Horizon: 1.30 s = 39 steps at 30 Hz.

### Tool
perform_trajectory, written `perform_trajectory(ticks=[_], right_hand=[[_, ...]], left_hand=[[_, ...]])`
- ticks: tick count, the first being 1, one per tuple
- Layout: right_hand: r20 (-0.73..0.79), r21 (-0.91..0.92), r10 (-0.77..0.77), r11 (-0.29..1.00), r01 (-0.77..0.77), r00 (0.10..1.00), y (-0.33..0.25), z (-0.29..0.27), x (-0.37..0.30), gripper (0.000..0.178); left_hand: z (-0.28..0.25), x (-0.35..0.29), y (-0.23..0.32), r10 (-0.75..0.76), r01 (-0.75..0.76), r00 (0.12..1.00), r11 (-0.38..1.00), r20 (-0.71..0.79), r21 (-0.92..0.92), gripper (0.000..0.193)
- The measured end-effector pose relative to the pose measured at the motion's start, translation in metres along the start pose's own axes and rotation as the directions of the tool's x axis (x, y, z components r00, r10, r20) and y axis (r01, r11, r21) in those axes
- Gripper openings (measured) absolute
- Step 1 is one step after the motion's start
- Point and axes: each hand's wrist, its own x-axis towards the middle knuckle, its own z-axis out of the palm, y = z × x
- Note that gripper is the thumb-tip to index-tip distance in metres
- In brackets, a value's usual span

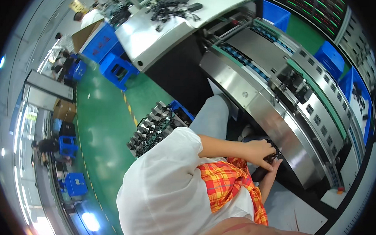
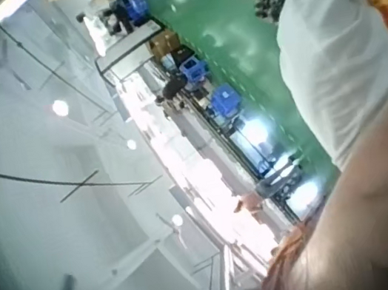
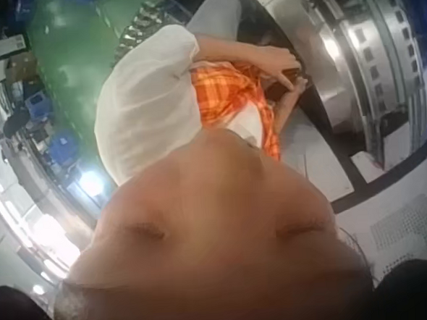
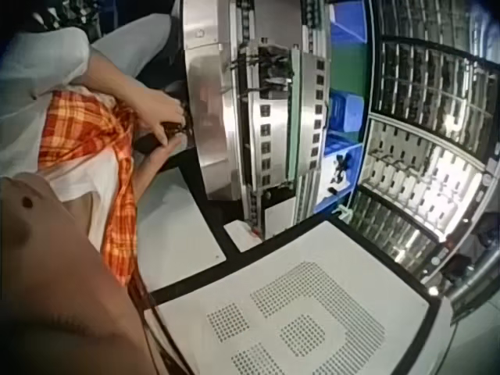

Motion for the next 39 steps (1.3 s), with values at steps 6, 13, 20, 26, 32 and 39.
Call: perform_trajectory(ticks=[6,13,20,26,32,39], right_hand=[[0.204,0.004,0.004,1.0,-0.005,0.979,-0.033,-0.07,-0.005,0.046],[-0.295,0.464,0.038,0.879,0.108,0.955,-0.014,-0.141,-0.006,0.036],[-0.325,0.331,0.094,0.943,0.02,0.941,0.016,-0.109,-0.004,0.019],[-0.283,0.324,-0.016,0.939,0.112,0.959,0.023,-0.108,0.01,0.015],[-0.372,0.262,-0.035,0.955,0.141,0.927,0.028,-0.099,0.009,0.015],[-0.376,0.202,-0.093,0.963,0.179,0.922,0.046,-0.113,0.023,0.017]], left_hand=[[0.005,0.048,-0.027,-0.171,0.485,0.837,0.671,0.52,-0.56,0.047],[-0.024,0.097,0.011,0.009,0.143,0.96,0.841,0.279,-0.522,0.035],[-0.059,0.142,0.051,0.052,-0.094,0.768,0.995,0.638,0.032,0.027],[-0.105,0.143,0.088,0.14,-0.307,0.453,0.952,0.881,0.006,0.023],[-0.127,0.21,0.044,0.087,0.002,0.889,0.981,0.449,-0.193,0.022],[-0.101,0.273,-0.045,0.077,-0.079,0.997,0.988,0.023,0.132,0.022]])
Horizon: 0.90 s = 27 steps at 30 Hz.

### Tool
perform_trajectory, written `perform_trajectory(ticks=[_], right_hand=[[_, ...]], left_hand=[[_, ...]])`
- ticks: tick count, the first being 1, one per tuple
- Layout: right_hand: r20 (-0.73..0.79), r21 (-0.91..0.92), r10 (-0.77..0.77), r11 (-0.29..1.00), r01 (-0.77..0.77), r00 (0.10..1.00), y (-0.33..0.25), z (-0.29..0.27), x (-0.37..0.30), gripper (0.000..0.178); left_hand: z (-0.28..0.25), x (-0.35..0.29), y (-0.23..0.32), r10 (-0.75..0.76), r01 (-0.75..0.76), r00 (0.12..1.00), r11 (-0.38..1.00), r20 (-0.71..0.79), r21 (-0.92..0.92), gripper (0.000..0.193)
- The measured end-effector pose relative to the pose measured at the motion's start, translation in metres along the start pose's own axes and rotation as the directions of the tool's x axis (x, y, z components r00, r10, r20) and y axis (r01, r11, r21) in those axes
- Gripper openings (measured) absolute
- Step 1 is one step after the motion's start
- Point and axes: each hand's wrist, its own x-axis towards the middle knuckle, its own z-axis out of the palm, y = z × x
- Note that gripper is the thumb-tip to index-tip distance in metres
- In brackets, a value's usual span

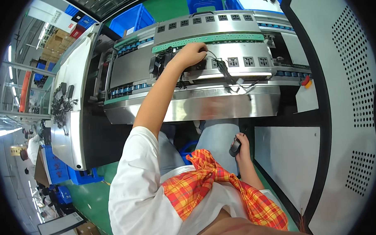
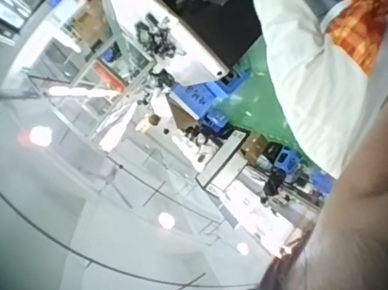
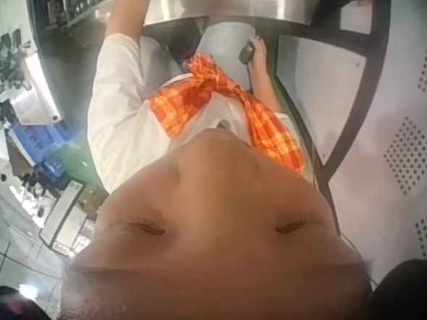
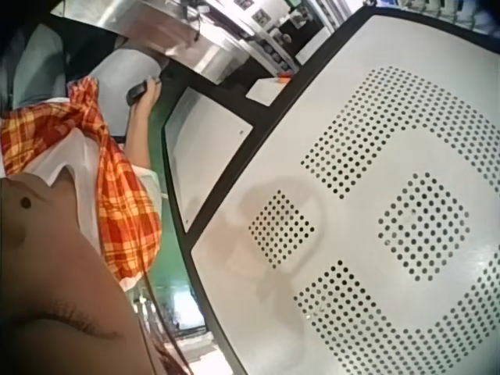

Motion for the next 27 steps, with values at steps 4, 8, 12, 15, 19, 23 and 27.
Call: perform_trajectory(ticks=[4,8,12,15,19,23,27], right_hand=[[-0.009,0.005,0.005,1.0,-0.005,1.0,0.001,-0.004,0.001,0.018],[0.01,-0.01,0.034,0.999,-0.034,0.999,-0.004,-0.002,0.002,0.018],[0.018,-0.001,0.039,0.999,-0.039,0.999,-0.012,0.004,-0.005,0.018],[-0.009,-0.014,0.066,0.998,-0.066,0.998,-0.021,0.01,-0.012,0.018],[0.008,0.016,0.06,0.998,-0.06,0.998,-0.027,0.009,-0.022,0.02],[0.025,0.057,0.185,0.981,-0.186,0.982,-0.042,0.008,-0.031,0.021],[-0.058,-0.006,0.134,0.991,-0.135,0.989,-0.059,0.011,-0.038,0.023]], left_hand=[[0.015,0.017,-0.007,-0.033,0.045,0.993,0.994,-0.116,0.103,0.024],[0.024,0.029,-0.009,-0.129,0.146,0.976,0.985,-0.177,0.087,0.024],[0.034,0.031,-0.007,-0.215,0.241,0.956,0.963,-0.198,0.121,0.025],[0.041,0.03,-0.004,-0.262,0.296,0.941,0.943,-0.215,0.15,0.027],[0.047,0.028,0.003,-0.313,0.357,0.922,0.915,-0.226,0.19,0.029],[0.063,0.024,0.008,-0.227,0.314,0.932,0.896,-0.282,0.315,0.031],[0.073,0.019,0.01,-0.019,0.2,0.913,0.892,-0.408,0.406,0.033]])
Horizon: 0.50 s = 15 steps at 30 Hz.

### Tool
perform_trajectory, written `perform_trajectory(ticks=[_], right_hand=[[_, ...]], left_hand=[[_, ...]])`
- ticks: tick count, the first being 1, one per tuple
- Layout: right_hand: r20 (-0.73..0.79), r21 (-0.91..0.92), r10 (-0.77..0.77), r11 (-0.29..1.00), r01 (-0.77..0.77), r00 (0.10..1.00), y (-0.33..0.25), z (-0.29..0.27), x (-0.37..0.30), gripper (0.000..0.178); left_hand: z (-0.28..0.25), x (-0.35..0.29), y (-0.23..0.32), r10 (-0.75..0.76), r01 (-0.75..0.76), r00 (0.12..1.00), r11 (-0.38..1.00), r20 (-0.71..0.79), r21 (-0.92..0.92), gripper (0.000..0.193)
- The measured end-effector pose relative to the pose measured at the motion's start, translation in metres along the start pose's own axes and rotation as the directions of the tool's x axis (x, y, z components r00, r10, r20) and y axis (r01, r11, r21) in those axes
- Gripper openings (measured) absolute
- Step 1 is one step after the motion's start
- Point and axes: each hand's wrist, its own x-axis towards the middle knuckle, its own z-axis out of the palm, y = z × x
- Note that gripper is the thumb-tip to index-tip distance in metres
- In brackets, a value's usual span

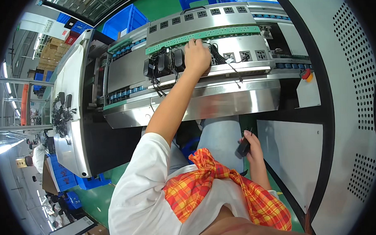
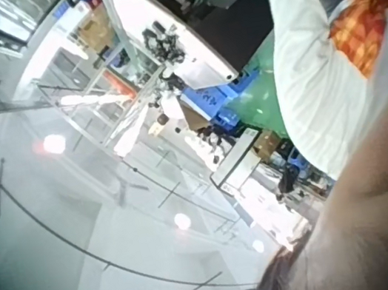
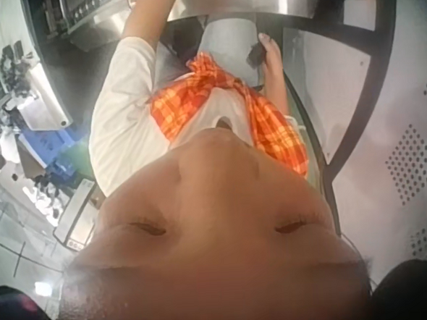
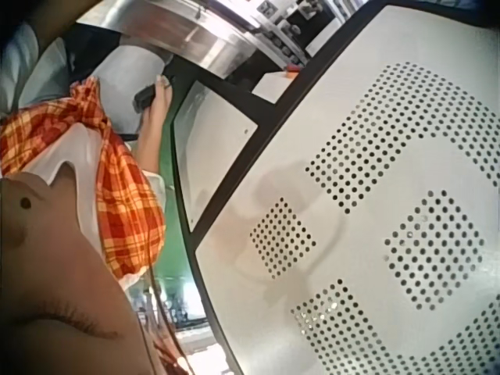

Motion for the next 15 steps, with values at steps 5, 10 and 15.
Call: perform_trajectory(ticks=[5,10,15], right_hand=[[0.042,-0.252,-0.088,0.963,0.096,0.995,-0.025,0.006,-0.022,0.02],[0.326,-0.152,-0.215,0.949,0.276,0.92,-0.054,0.021,-0.031,0.022],[0.45,0.071,-0.364,0.925,0.374,0.815,-0.115,0.078,-0.034,0.026]], left_hand=[[-0.022,-0.004,0.003,0.277,-0.27,0.959,0.957,-0.058,0.104,0.035],[-0.036,-0.006,0.001,0.576,-0.582,0.813,0.804,0.088,0.117,0.029],[-0.037,-0.048,-0.005,0.429,-0.457,0.886,0.872,-0.174,-0.176,0.019]])
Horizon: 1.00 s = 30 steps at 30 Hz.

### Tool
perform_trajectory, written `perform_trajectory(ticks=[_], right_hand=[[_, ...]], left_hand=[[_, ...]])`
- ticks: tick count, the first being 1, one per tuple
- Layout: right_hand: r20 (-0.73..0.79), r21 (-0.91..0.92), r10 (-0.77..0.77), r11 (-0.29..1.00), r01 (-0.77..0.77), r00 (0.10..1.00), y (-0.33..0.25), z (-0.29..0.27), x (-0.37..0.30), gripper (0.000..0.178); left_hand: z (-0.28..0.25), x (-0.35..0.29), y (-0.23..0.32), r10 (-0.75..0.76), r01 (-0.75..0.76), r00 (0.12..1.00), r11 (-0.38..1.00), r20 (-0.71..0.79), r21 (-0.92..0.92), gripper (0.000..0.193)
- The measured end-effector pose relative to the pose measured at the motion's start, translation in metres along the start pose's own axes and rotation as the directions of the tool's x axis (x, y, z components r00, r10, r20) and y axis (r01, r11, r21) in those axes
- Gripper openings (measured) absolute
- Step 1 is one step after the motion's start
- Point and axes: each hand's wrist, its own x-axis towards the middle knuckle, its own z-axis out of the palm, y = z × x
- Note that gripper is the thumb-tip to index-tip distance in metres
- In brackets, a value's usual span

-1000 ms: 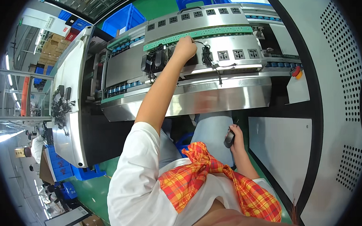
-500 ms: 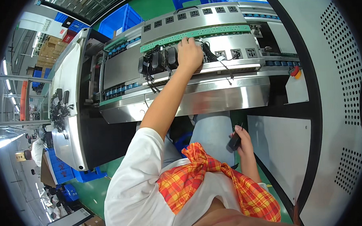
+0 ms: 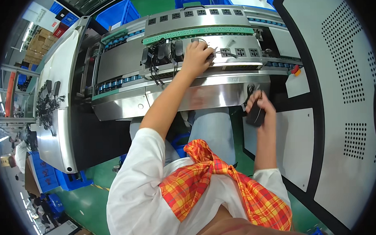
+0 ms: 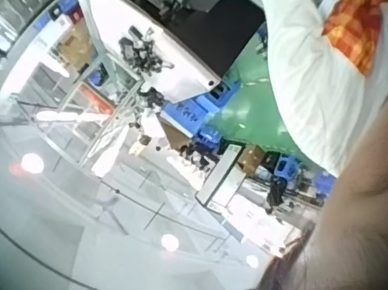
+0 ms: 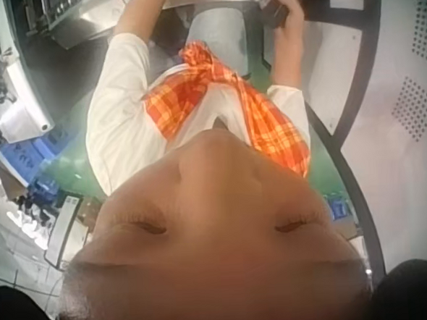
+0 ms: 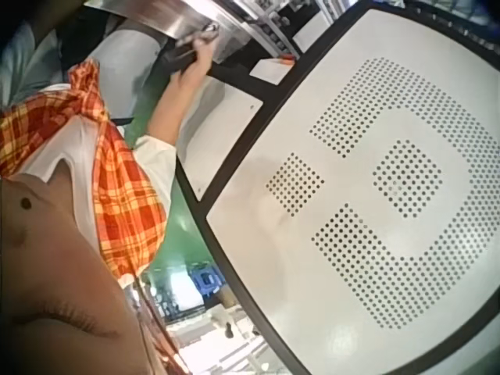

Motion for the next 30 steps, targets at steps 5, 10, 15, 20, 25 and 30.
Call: perform_trajectory(ticks=[5,10,15,20,25,30], right_hand=[[-0.033,-0.132,-0.038,0.991,0.033,0.999,-0.039,0.034,0.093,0.031],[-0.041,-0.319,0.078,0.944,-0.087,0.996,-0.023,0.062,0.198,0.032],[0.015,-0.875,-0.035,0.484,0.03,0.999,0.016,0.055,0.261,0.035],[0.053,-0.9,0.004,0.434,0.046,0.999,0.029,0.035,0.298,0.034],[0.179,-0.983,-0.075,-0.055,0.175,0.981,0.031,0.065,0.29,0.039],[0.071,-0.976,-0.355,-0.218,-0.009,0.932,0.039,0.095,0.263,0.044]], left_hand=[[-0.002,-0.074,0.005,-0.247,0.219,0.968,0.924,-0.05,-0.313,0.028],[-0.007,-0.107,0.031,-0.259,0.254,0.964,0.826,0.062,-0.502,0.03],[-0.014,-0.122,0.044,-0.269,0.224,0.963,0.804,0.0,-0.551,0.031],[-0.036,-0.122,0.044,-0.288,0.354,0.933,0.645,0.214,-0.677,0.031],[-0.019,-0.135,0.045,-0.489,0.445,0.804,0.118,0.338,-0.888,0.026],[-0.022,-0.134,0.056,-0.568,0.584,0.685,0.053,0.456,-0.81,0.019]])
